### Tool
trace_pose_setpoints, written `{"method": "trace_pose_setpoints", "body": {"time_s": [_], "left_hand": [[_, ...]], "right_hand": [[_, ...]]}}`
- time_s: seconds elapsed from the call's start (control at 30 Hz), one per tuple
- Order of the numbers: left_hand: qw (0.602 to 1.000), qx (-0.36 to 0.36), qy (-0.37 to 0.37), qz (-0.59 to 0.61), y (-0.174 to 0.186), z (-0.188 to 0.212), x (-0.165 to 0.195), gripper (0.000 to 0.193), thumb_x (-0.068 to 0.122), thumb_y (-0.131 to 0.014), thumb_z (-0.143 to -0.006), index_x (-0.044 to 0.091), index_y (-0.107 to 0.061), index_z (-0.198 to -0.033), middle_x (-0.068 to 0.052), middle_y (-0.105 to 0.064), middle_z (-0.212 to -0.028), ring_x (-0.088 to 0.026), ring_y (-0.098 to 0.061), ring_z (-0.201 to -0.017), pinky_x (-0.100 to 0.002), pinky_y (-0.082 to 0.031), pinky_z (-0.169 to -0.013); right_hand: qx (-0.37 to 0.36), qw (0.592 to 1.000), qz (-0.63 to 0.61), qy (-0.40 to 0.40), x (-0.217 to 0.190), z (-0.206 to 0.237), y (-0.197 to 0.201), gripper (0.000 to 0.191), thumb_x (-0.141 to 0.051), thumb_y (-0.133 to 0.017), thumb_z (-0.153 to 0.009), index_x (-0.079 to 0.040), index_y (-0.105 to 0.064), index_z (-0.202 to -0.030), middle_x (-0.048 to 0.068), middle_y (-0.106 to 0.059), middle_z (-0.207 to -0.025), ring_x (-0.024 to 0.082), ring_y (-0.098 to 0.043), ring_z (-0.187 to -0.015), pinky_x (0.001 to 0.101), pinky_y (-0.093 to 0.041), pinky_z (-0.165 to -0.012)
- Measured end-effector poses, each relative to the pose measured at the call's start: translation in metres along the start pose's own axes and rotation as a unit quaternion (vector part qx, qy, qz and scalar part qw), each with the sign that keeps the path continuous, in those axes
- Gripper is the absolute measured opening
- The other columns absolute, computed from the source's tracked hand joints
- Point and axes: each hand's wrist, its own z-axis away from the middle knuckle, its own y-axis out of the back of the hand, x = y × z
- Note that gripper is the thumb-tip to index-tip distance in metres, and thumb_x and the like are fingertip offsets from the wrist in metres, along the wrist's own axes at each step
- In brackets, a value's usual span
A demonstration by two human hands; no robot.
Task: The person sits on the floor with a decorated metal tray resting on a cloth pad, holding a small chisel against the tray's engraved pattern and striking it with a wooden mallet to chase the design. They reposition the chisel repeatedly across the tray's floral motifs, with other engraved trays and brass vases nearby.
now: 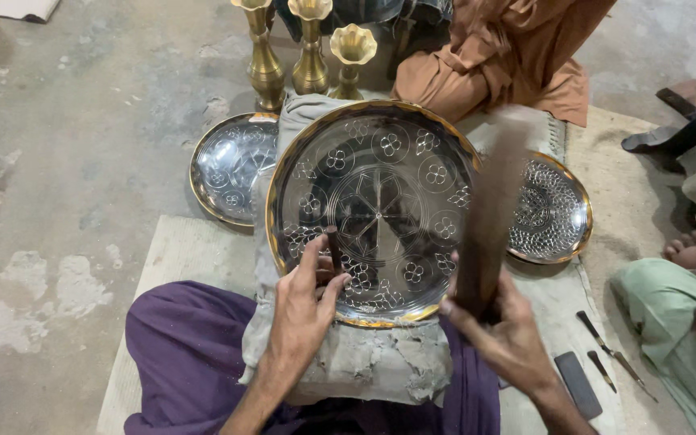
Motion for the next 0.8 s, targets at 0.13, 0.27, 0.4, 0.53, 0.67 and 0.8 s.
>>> {"method": "trace_pose_setpoints", "body": {"time_s": [0.13,0.27,0.4,0.53,0.67,0.8], "left_hand": [[1.0,-0.001,0.0,-0.025,-0.001,0.002,0.0,0.054,0.001,-0.067,-0.09,0.006,-0.049,-0.14,-0.016,-0.077,-0.102,-0.023,-0.079,-0.092,-0.033,-0.068,-0.074],[1.0,-0.008,-0.005,-0.025,-0.001,0.004,-0.002,0.051,0.006,-0.068,-0.093,0.006,-0.049,-0.14,-0.016,-0.077,-0.099,-0.025,-0.08,-0.09,-0.036,-0.067,-0.073],[0.999,-0.01,-0.004,-0.045,0.0,0.004,-0.005,0.051,0.008,-0.069,-0.093,0.006,-0.048,-0.139,-0.014,-0.078,-0.098,-0.025,-0.08,-0.089,-0.037,-0.065,-0.073],[0.999,-0.008,-0.008,-0.037,0.001,0.002,-0.006,0.053,0.007,-0.07,-0.09,0.007,-0.049,-0.139,-0.015,-0.079,-0.097,-0.026,-0.081,-0.089,-0.037,-0.065,-0.073],[0.998,-0.02,-0.047,-0.024,-0.001,-0.004,-0.006,0.05,0.004,-0.07,-0.091,0.006,-0.05,-0.137,-0.016,-0.078,-0.097,-0.026,-0.08,-0.09,-0.037,-0.066,-0.074],[0.985,-0.154,-0.072,-0.04,-0.001,-0.026,-0.007,0.05,0.005,-0.073,-0.09,0.008,-0.053,-0.136,-0.013,-0.078,-0.101,-0.024,-0.08,-0.092,-0.035,-0.068,-0.075]], "right_hand": [[0.056,0.97,0.168,0.166,-0.052,-0.042,0.02,0.063,-0.011,-0.074,-0.089,-0.007,-0.05,-0.147,0.007,-0.073,-0.111,0.015,-0.074,-0.094,0.0318,-0.06,-0.085],[-0.041,0.897,0.409,0.163,-0.101,-0.064,0.033,0.075,-0.01,-0.072,-0.077,-0.023,-0.053,-0.149,0.005,-0.071,-0.11,0.021,-0.071,-0.083,0.0375,-0.058,-0.073],[-0.027,0.849,0.491,0.192,-0.119,-0.072,0.021,0.073,-0.008,-0.066,-0.078,-0.029,-0.054,-0.148,0.001,-0.071,-0.104,0.021,-0.069,-0.074,0.0389,-0.058,-0.067],[-0.139,0.807,0.565,0.099,-0.12,-0.074,0.018,0.067,-0.012,-0.062,-0.093,-0.038,-0.05,-0.154,-0.002,-0.069,-0.102,0.018,-0.069,-0.071,0.0368,-0.057,-0.063],[-0.039,0.849,0.509,0.134,-0.108,-0.062,0.032,0.074,-0.006,-0.069,-0.081,-0.031,-0.054,-0.149,0.003,-0.069,-0.101,0.024,-0.07,-0.082,0.0409,-0.057,-0.073],[0.03,0.931,0.32,0.175,-0.077,-0.04,0.042,0.076,-0.003,-0.072,-0.073,-0.013,-0.054,-0.146,0.014,-0.066,-0.112,0.032,-0.069,-0.094,0.0425,-0.055,-0.082]]}}
